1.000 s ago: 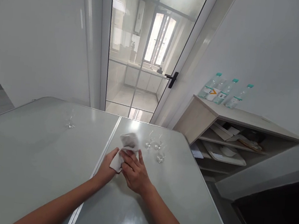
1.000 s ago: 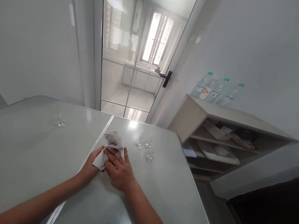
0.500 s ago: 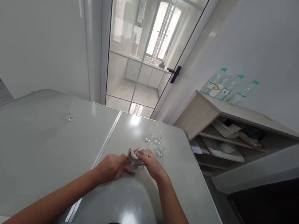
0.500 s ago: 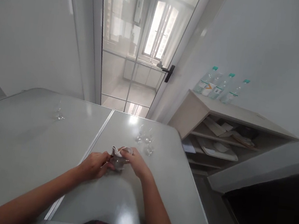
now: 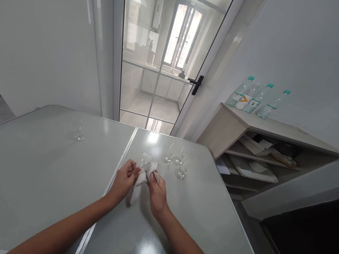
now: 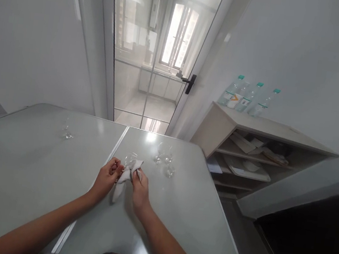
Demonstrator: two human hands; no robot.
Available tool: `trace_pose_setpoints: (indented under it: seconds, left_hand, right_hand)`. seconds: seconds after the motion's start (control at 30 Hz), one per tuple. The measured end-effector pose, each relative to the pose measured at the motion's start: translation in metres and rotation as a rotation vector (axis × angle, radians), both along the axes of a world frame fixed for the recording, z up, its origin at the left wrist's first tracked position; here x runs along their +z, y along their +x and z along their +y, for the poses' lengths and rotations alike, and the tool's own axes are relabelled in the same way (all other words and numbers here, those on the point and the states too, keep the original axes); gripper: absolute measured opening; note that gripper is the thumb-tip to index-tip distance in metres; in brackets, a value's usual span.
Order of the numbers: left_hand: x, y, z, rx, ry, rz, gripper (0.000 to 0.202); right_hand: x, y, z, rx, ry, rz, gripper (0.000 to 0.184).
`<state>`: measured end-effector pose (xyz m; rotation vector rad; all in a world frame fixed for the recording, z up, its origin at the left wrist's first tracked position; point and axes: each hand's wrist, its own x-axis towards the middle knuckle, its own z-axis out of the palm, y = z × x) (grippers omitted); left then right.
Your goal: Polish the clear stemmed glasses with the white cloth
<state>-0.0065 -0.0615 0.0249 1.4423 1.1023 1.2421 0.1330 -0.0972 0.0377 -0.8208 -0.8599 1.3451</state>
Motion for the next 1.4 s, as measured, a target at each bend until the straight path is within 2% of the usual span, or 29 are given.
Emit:
trace_pose_setpoints:
  seconds: [0.1,0.27,0.33,0.4,0.47,0.57,0.8,1.0,1.07,1.17,1.23,1.33,1.4]
  left_hand:
    - [-0.003,0.004,-0.001,0.005,-0.001,0.019,0.034]
    - [0.004,0.004,-0.001,0.051,0.07,0.049,0.035]
    - [0.005,0.003,-0.001,0.058,0.064,0.024,0.036]
    - [0.003,0.004,-0.004,0.061,0.048,-0.005,0.037]
    - [-0.001,0.006,-0.007,0.052,0.023,-0.032,0.039]
    - [-0.008,0.009,-0.012,-0.005,-0.036,-0.034,0.041]
    - [-0.013,0.008,-0.009,-0.117,-0.082,-0.055,0.048]
    - [-0.015,0.007,-0.003,-0.171,-0.109,-0.092,0.058]
    - [-0.013,0.005,-0.001,-0.221,-0.145,-0.177,0.055]
    - [-0.007,0.0,0.002,-0.263,-0.255,-0.401,0.057]
    - [-0.003,-0.002,0.004,-0.279,-0.313,-0.509,0.058]
    - [0.003,-0.003,0.003,-0.232,-0.255,-0.476,0.056]
    - [0.003,-0.003,0.0,-0.155,-0.151,-0.372,0.055]
  right_hand:
    - [-0.001,-0.005,-0.003,0.013,0.01,-0.055,0.041]
    - [0.006,-0.003,-0.005,0.166,-0.045,0.055,0.069]
    - [0.007,-0.004,-0.004,0.204,-0.043,0.098,0.073]
    - [0.005,-0.007,-0.003,0.169,-0.034,0.118,0.065]
    - [0.001,-0.01,-0.002,0.096,-0.029,0.093,0.048]
    - [-0.009,-0.012,0.0,0.053,-0.038,0.019,0.033]
    - [-0.02,-0.003,0.006,0.165,-0.013,-0.03,0.034]
    - [-0.02,-0.006,0.004,0.153,-0.086,-0.031,0.035]
    - [-0.018,-0.005,0.003,0.22,-0.127,0.051,0.032]
    - [-0.014,0.0,0.002,0.443,-0.229,0.189,0.027]
    - [-0.013,0.004,0.002,0.535,-0.268,0.225,0.03]
    - [-0.012,0.009,0.003,0.49,-0.209,0.094,0.031]
    - [-0.011,0.011,0.003,0.367,-0.079,-0.196,0.025]
